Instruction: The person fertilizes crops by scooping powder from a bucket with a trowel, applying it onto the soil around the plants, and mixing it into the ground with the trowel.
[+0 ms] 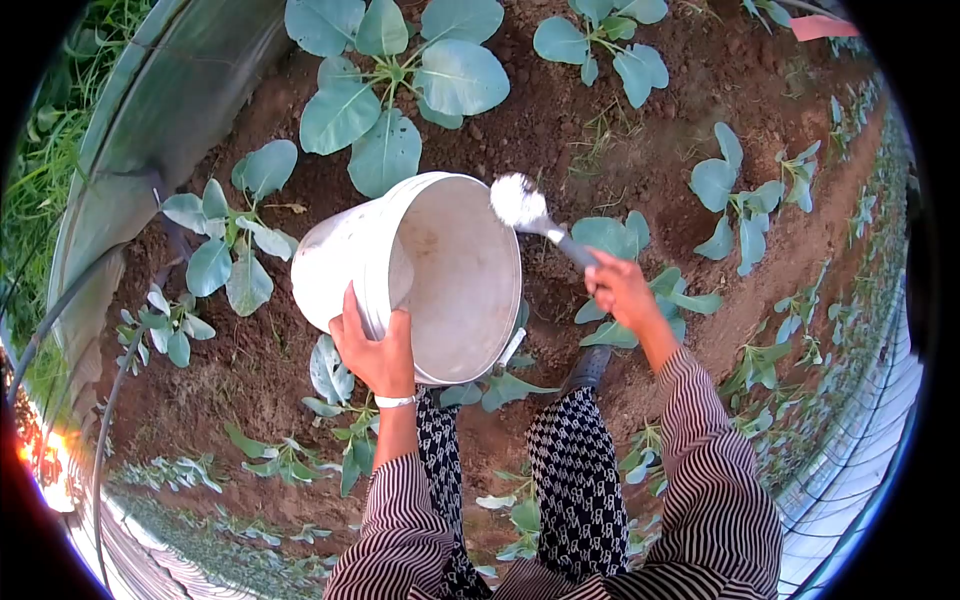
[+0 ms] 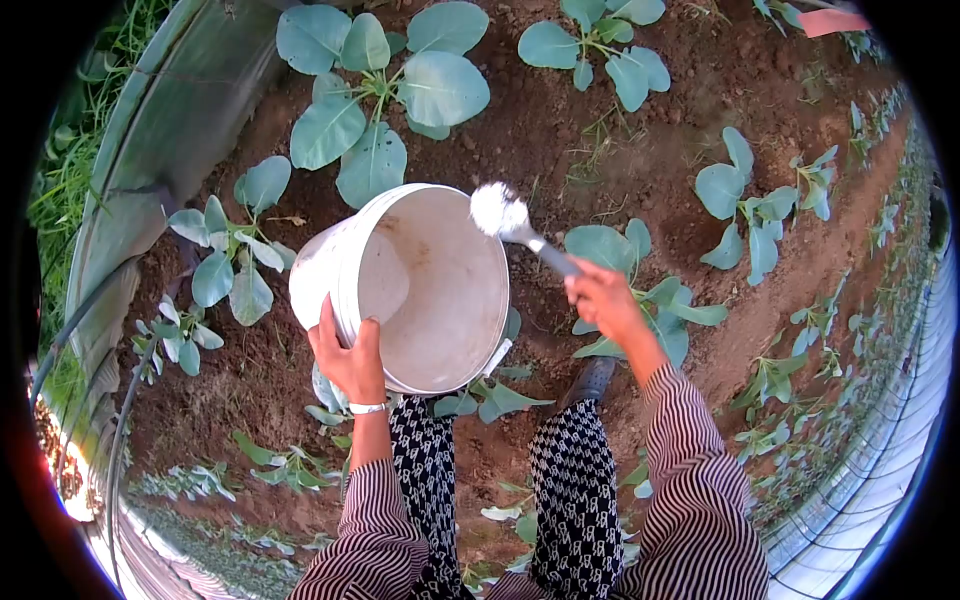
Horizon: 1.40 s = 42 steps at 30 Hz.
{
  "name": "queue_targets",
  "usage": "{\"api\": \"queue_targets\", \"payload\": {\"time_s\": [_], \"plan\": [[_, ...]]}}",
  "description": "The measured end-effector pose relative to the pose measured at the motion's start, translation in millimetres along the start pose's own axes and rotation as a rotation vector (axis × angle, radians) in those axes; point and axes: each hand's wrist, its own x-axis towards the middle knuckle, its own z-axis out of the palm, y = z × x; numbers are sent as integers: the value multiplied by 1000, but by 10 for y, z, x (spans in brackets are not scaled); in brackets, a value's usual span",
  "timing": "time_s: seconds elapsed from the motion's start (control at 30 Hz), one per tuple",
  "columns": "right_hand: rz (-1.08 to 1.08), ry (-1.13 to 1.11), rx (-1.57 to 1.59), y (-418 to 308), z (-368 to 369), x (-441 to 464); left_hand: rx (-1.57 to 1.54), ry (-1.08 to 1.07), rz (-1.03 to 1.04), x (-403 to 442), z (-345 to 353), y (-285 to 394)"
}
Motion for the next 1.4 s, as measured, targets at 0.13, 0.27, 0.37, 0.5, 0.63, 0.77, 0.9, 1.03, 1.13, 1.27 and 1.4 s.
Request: {"api": "queue_targets", "payload": {"time_s": [0.13,0.27,0.37,0.5,0.63,0.77,0.9,1.03,1.13,1.27,1.4], "plan": [[-247,35,-45,-422,84,902,-3,-10,-17,21,0,0],[-233,258,-98,-858,319,1897,19,-15,9,38,-5,-14],[-78,400,-147,-701,331,1805,41,-20,16,87,-54,17],[179,444,-80,-141,31,2214,21,-28,2,105,-49,39],[186,406,46,-435,279,2720,17,-31,3,128,-44,35],[114,426,154,-1001,565,2979,4,-39,-2,143,-43,69],[24,464,145,-1259,566,2844,-9,-47,-7,130,-4,96],[-83,272,140,-1522,589,2361,3,-67,-2,77,38,139],[-92,276,55,-1555,595,2196,10,-68,5,85,55,144],[63,361,-45,-938,473,1961,-7,-43,26,125,59,131],[272,152,114,-301,201,2661,-4,-60,2,108,41,162]]}}
